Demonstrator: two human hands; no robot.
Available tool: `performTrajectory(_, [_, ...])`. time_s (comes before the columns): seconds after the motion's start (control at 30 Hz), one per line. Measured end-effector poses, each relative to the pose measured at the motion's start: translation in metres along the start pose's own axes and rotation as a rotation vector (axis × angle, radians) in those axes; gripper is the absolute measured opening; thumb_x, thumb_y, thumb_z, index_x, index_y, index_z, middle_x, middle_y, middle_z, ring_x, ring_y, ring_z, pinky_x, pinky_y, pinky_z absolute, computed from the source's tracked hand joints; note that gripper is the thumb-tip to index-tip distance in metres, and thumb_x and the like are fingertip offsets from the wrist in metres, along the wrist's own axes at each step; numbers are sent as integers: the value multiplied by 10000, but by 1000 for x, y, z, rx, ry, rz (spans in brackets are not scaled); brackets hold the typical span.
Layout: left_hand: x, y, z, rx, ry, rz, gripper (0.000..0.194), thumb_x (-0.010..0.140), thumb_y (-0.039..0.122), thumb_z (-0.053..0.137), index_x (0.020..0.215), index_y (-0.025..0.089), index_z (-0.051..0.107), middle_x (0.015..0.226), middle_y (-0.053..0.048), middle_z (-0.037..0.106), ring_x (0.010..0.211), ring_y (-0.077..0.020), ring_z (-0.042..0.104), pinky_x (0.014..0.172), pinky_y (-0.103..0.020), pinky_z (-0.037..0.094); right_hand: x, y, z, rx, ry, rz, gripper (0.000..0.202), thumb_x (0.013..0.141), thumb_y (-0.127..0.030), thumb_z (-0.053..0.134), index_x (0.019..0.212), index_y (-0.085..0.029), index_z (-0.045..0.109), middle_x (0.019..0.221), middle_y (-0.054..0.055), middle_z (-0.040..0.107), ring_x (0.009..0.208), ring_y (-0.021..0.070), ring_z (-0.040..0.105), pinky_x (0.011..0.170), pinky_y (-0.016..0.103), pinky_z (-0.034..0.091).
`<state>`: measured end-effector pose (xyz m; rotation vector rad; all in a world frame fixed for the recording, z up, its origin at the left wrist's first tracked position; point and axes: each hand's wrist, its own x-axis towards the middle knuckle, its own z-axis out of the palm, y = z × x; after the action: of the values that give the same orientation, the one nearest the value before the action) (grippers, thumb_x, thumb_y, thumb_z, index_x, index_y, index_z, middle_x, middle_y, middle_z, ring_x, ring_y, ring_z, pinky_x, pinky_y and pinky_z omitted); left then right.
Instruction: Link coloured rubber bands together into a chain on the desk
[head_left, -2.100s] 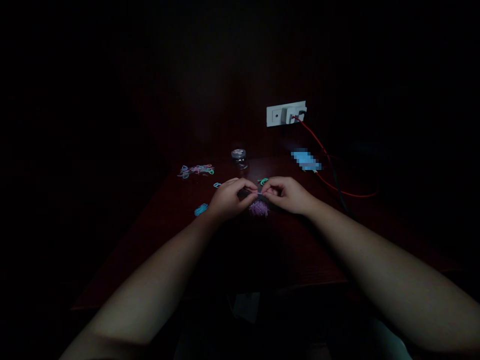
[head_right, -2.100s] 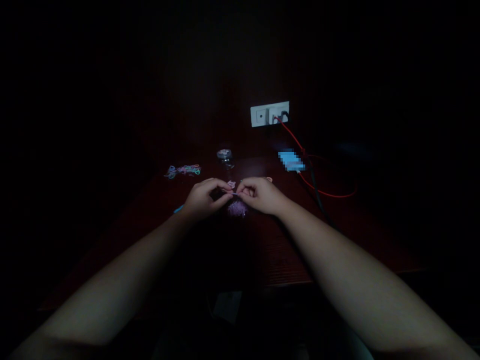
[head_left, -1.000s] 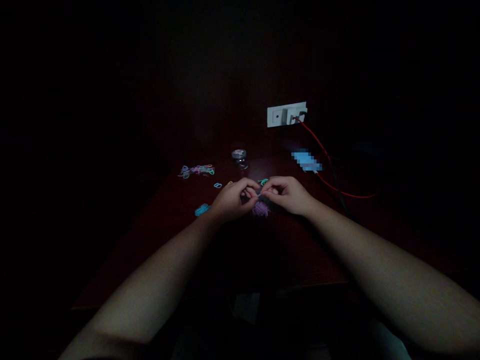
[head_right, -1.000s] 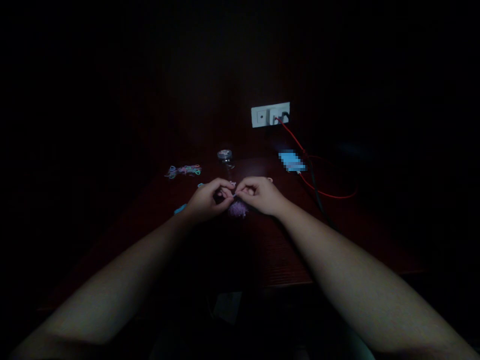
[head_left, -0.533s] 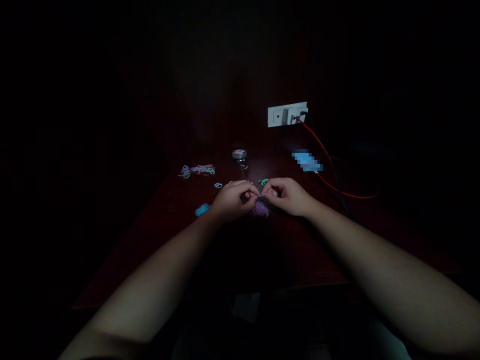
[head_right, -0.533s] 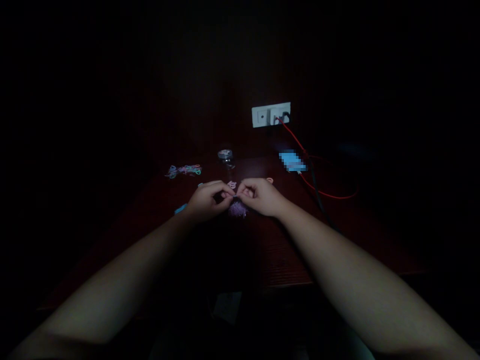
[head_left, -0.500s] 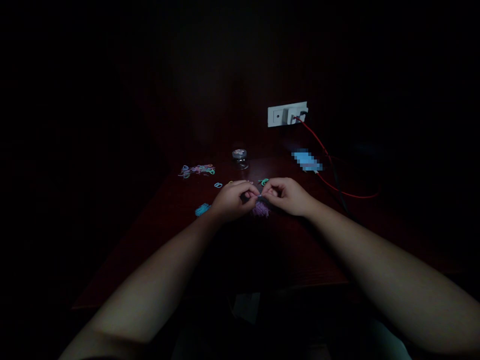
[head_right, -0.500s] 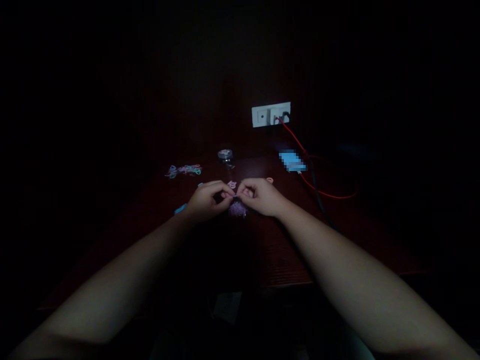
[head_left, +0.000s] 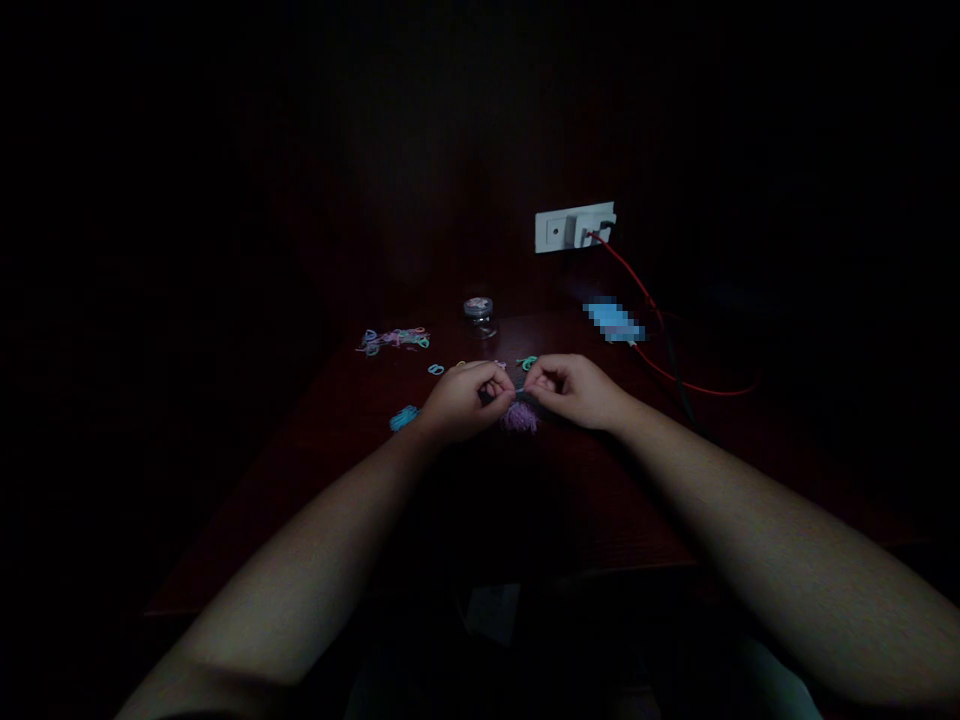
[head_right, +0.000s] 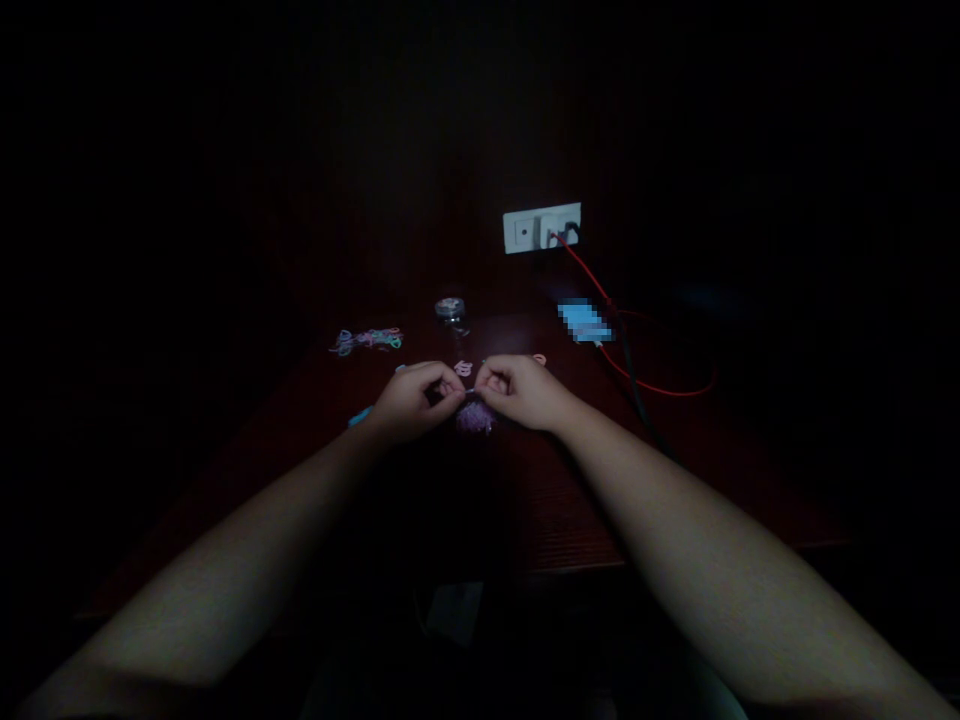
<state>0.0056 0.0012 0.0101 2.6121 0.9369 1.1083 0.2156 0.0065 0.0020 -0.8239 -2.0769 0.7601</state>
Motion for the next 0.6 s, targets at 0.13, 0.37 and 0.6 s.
performTrajectory(0.13, [0, 0, 0, 9, -2, 3, 40, 786, 201, 601, 772, 165, 613, 701, 8, 606, 628, -98, 556, 621, -225, 449, 0, 0, 0, -4, -5, -5, 125, 802, -252, 576, 778, -133, 606, 616, -28, 470, 547, 87, 394, 510, 218, 320])
performTrajectory(0.37, [0, -1, 0, 1, -10, -8, 54, 790, 217, 607, 777, 165, 611, 705, 2, 609, 626, -104, 556, 615, -230, 449, 0, -3, -1, -20, -10, -4, 91, 793, -228, 574, 787, -140, 594, 616, -33, 464, 545, 82, 397, 494, 205, 314])
performTrajectory(0.6, [0, -1, 0, 0, -28, -30, 70, 803, 239, 610, 798, 171, 627, 726, -6, 619, 654, -116, 568, 637, -242, 459, 0, -5, -1, -53, -48, -22, 135, 806, -246, 574, 879, -143, 625, 632, -28, 487, 531, 83, 409, 479, 201, 317])
